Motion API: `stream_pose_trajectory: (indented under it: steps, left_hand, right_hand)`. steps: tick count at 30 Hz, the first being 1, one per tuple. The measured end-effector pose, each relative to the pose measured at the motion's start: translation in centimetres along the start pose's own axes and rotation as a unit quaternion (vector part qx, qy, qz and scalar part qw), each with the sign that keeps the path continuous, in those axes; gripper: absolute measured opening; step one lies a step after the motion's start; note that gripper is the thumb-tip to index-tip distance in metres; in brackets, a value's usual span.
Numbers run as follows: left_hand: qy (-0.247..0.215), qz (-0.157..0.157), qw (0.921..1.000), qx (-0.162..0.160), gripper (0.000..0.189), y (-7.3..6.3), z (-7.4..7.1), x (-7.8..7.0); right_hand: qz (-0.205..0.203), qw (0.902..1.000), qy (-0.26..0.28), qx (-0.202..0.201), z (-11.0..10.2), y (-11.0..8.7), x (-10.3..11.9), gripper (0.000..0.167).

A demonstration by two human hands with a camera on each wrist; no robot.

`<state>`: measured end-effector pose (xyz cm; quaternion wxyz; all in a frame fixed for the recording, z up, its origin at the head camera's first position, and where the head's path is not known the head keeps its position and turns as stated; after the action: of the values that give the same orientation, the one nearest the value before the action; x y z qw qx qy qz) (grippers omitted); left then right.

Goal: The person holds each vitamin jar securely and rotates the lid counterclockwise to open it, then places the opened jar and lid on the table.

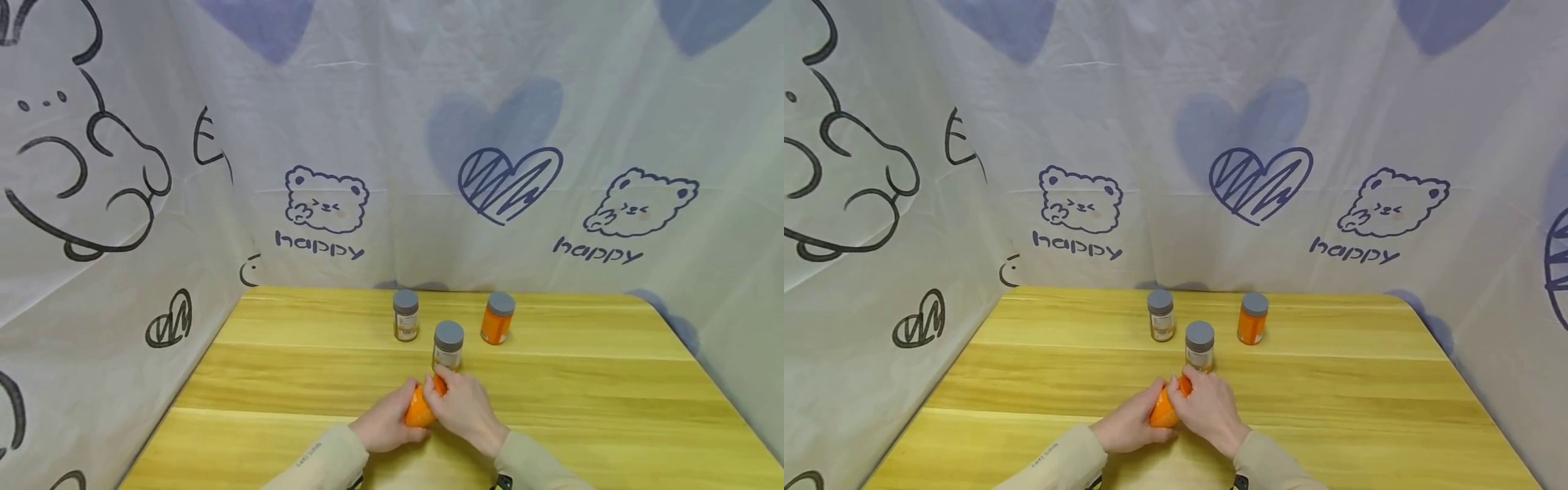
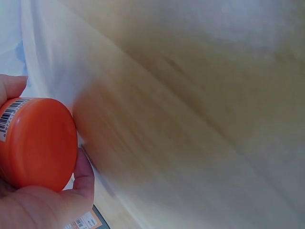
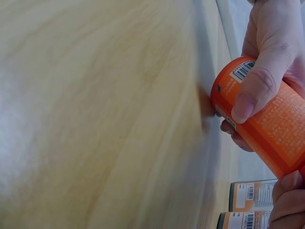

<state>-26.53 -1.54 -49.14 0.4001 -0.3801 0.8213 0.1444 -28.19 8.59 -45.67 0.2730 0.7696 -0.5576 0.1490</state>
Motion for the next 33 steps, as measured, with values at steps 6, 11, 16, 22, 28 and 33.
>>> stream_pose_trajectory:
  steps: [6, 11, 16, 22, 28, 33]
  left_hand:
    - [-0.008, -0.005, 0.9999, 0.007, 0.051, 0.1, 0.0, 0.3]
    - [-0.019, 0.001, 0.9997, 0.014, 0.054, 0.3, 0.0, 0.7]
    - [-0.037, 0.01, 0.999, 0.024, 0.058, 0.5, 0.2, 1.3]
    - [-0.005, 0.002, 1.0, -0.002, 0.057, 0.6, 0.1, 1.3]
    - [0.044, -0.009, 0.9982, -0.038, 0.053, 1.0, -0.3, 0.8]
    - [0.068, -0.014, 0.9964, -0.049, 0.051, 1.0, -0.5, 0.0]
  right_hand:
    - [-0.023, 0.9997, 0.003, -0.007, 0.0, 0.1, 0.3, 0.021]
    - [-0.062, 0.9975, -0.013, -0.03, -0.3, 0.1, 1.0, 0.019]
    - [-0.111, 0.9919, -0.038, -0.048, -0.6, -0.2, 2.1, 0.017]
    - [-0.114, 0.9921, -0.021, -0.047, -0.5, -0.3, 1.6, 0.018]
    - [-0.083, 0.9962, -0.006, -0.025, -0.3, -0.2, 0.7, 0.016]
    - [-0.082, 0.9965, -0.016, -0.011, -0.3, -0.4, 0.7, 0.012]
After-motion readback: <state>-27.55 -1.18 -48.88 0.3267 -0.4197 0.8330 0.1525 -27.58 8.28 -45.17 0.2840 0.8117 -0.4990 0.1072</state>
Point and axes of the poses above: each hand's wrist, its own y-axis towards the middle knuckle, its own z-axis out of the palm, x = y × z, the point moved 10 cm from there along y, towards the middle knuckle, and after that the axes turned 6 degrees about x, right-handed, at the moved point
